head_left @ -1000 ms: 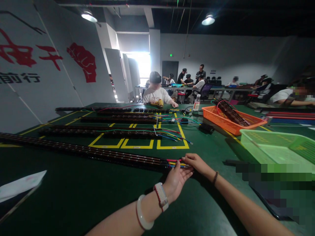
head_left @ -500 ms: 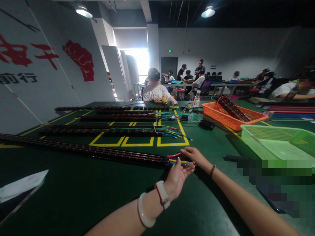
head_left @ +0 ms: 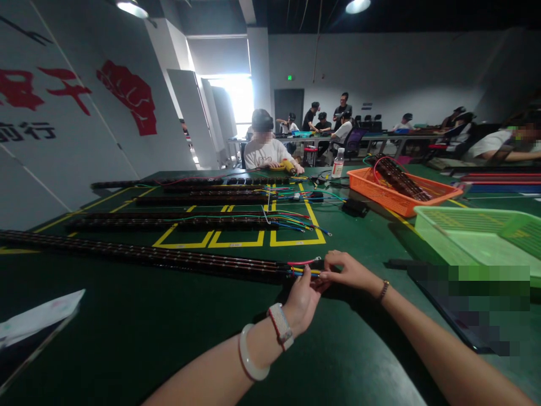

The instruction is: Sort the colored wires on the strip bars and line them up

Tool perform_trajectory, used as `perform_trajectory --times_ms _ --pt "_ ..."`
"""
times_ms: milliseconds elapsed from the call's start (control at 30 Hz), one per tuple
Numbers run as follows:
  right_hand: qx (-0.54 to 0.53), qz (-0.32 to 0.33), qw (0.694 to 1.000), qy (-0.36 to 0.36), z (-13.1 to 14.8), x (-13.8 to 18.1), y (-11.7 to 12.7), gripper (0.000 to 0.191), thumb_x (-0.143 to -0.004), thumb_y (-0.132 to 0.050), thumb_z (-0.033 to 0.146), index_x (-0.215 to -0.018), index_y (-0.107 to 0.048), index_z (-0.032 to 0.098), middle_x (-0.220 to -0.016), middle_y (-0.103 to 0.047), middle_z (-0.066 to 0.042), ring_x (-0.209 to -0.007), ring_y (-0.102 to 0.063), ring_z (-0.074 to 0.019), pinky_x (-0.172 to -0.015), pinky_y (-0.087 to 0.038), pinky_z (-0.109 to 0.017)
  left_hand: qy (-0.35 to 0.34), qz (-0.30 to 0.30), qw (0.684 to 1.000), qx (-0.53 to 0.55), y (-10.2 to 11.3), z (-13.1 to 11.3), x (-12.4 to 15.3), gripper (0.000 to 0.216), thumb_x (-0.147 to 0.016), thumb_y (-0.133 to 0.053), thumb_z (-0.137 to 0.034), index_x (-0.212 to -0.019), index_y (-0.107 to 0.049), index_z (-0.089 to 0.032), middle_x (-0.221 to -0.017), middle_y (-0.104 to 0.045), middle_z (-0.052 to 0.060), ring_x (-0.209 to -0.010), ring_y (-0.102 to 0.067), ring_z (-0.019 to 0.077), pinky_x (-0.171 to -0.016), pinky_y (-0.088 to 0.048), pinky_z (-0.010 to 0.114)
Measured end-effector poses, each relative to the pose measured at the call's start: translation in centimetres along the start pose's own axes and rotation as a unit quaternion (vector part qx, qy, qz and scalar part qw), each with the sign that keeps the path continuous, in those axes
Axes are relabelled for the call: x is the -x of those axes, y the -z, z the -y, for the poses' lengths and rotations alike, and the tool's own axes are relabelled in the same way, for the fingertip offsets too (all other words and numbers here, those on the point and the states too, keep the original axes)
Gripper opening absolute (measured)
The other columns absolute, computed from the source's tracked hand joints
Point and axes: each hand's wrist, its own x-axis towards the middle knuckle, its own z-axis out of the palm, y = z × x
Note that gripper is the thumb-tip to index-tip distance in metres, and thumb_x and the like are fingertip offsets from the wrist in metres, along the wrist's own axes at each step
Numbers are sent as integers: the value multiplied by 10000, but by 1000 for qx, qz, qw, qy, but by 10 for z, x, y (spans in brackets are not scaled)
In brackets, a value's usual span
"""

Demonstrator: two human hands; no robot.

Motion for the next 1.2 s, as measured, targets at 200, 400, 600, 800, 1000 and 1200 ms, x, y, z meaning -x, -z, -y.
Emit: perform_trajectory --times_ms 200,400,600,800,1000,1200 --pt "-52 -14 996 -76 -1 0 -5 433 -847 -498 524 -595 -486 172 -619 -504 15 -624 -460 -121 -606 -342 -236 9 -17 1000 -20 -4 -2 1 278 -884 -466 -385 -852 -575 -131 -846 -659 100 -832 -621 175 -911 -435 381" --pt "-93 -55 979 -172 -9 -3 -12 410 -824 -510 544 -663 -524 167 -630 -535 16 -588 -460 -115 -544 -328 -223 9 -36 998 -60 -3 -2 1 350 -898 -406 -419 -819 -544 -107 -761 -646 124 -762 -635 195 -844 -467 385" --pt "6 -82 981 -176 -14 -4 -19 391 -825 -516 528 -672 -547 170 -648 -561 -4 -594 -481 -130 -532 -321 -230 32 -21 997 -60 -3 -3 3 400 -896 -402 -432 -793 -568 -82 -761 -649 136 -724 -636 184 -788 -479 341" --pt "97 -61 978 -174 -20 -5 -19 377 -834 -514 515 -681 -594 180 -654 -600 -26 -607 -510 -145 -554 -316 -241 29 -16 998 -45 -4 -5 5 357 -906 -415 -376 -800 -581 -78 -763 -663 134 -748 -645 189 -814 -479 347" --pt "119 -54 975 -178 -22 -6 -22 430 -841 -477 563 -695 -621 186 -653 -623 -38 -584 -514 -142 -538 -295 -243 47 -13 998 -47 -3 -5 4 347 -922 -385 -327 -822 -599 -73 -781 -657 125 -751 -634 168 -806 -470 315" --pt "60 -23 978 -197 -21 -5 -18 519 -825 -438 630 -650 -604 170 -583 -589 -17 -519 -475 -118 -499 -275 -236 41 -21 997 -62 -4 -7 6 250 -908 -416 -244 -817 -584 -83 -803 -653 127 -763 -626 168 -822 -464 321"
